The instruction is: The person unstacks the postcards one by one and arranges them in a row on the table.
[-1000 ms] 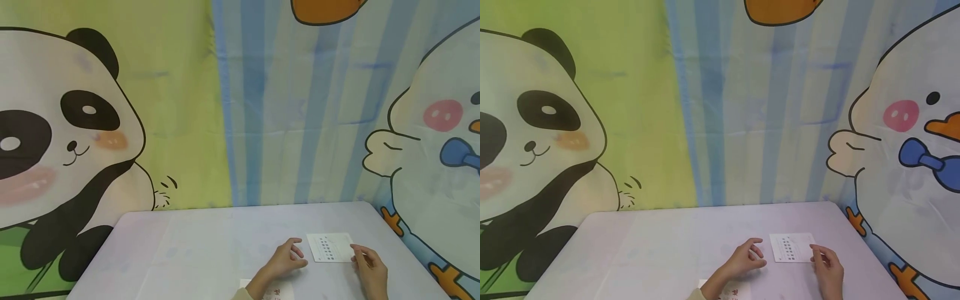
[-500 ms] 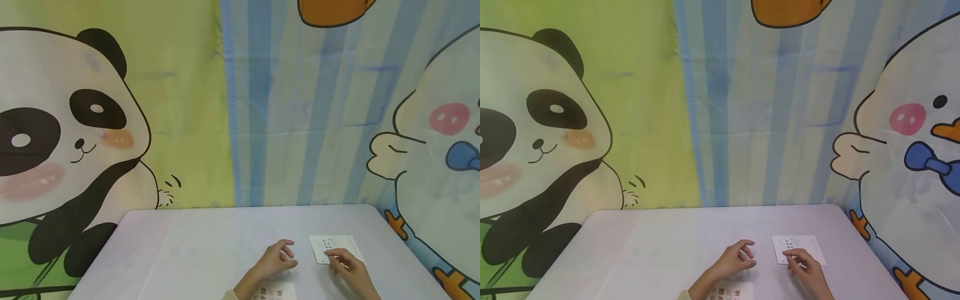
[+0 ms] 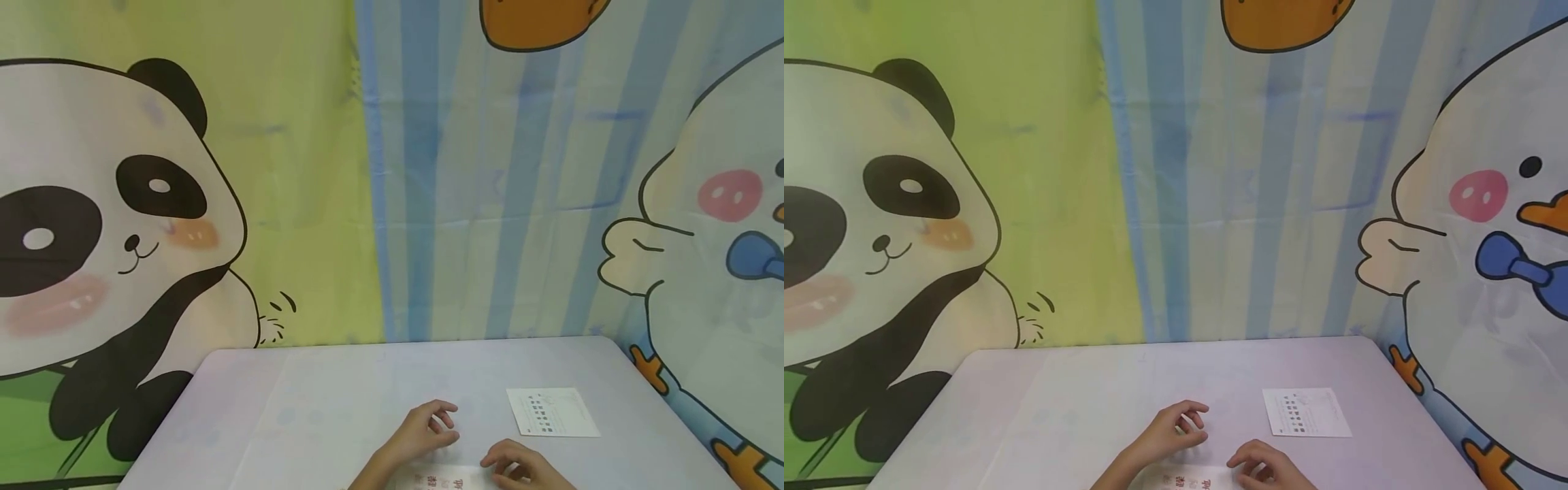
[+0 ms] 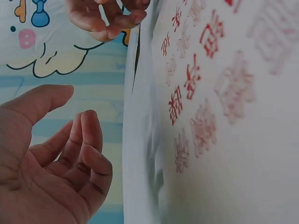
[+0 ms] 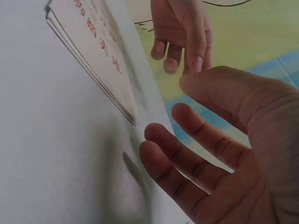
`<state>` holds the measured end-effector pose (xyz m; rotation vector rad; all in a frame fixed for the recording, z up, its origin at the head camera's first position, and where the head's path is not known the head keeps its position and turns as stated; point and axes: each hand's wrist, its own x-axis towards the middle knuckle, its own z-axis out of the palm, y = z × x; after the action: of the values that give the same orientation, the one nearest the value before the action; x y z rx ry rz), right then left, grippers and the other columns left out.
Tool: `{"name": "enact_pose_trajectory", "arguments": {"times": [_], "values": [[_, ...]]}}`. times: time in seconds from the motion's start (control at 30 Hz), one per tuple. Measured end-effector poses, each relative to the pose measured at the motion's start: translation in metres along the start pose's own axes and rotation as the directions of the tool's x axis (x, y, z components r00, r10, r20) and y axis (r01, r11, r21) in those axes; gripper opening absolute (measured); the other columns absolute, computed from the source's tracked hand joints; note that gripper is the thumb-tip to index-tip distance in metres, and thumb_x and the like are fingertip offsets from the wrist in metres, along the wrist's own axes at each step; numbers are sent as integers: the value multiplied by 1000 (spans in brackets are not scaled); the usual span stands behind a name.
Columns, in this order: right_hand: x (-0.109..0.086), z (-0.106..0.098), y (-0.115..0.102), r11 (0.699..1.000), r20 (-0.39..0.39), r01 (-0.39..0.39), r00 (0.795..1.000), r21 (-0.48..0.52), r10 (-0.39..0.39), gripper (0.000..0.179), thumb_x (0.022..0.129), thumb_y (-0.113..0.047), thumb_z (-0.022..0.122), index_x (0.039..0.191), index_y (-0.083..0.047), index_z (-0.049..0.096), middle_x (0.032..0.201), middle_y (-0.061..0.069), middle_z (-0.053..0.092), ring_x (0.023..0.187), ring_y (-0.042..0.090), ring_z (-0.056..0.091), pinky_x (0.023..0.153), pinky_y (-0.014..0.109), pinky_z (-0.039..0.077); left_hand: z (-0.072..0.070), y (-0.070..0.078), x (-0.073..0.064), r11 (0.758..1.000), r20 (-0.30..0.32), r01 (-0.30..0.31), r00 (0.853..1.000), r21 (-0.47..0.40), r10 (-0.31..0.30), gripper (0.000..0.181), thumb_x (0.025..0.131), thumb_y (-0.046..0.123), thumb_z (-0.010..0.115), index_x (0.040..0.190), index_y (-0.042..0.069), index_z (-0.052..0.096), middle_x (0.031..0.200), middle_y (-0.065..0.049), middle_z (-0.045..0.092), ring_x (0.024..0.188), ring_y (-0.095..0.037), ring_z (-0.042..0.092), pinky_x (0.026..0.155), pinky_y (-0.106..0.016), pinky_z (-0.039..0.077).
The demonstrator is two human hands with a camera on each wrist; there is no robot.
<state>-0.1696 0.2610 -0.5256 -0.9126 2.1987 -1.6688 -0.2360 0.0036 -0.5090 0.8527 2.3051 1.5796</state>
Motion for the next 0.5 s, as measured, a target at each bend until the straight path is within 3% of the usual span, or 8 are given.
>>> {"name": "enact_pose_trajectory", "arguments": {"times": [0.2,0.33,0.5], "values": [[2,14,3,998,95,37,995,58,-43,25,98,-1,53,122,2,56,118,-3,57,98,8,55,76,24,50,-3,0,-25,987,81,17,997,-160,-4,39,90,16,70,124,0,59,94,7,63,74,0,58,69,-17,51],[1,22,11,992,124,104,986,73,-113,28,97,2,54,125,-1,55,121,0,55,99,6,52,76,26,52,-7,2,-46,960,140,86,989,-265,-49,36,93,16,66,125,0,60,93,7,62,74,-3,61,67,-18,50],[-2,25,13,995,121,58,990,77,-67,26,98,0,52,123,3,57,119,0,55,96,0,51,73,24,53,-12,7,-70,932,155,198,976,-305,-156,34,94,14,64,124,-1,60,93,1,61,76,-10,60,67,-22,50]]}}
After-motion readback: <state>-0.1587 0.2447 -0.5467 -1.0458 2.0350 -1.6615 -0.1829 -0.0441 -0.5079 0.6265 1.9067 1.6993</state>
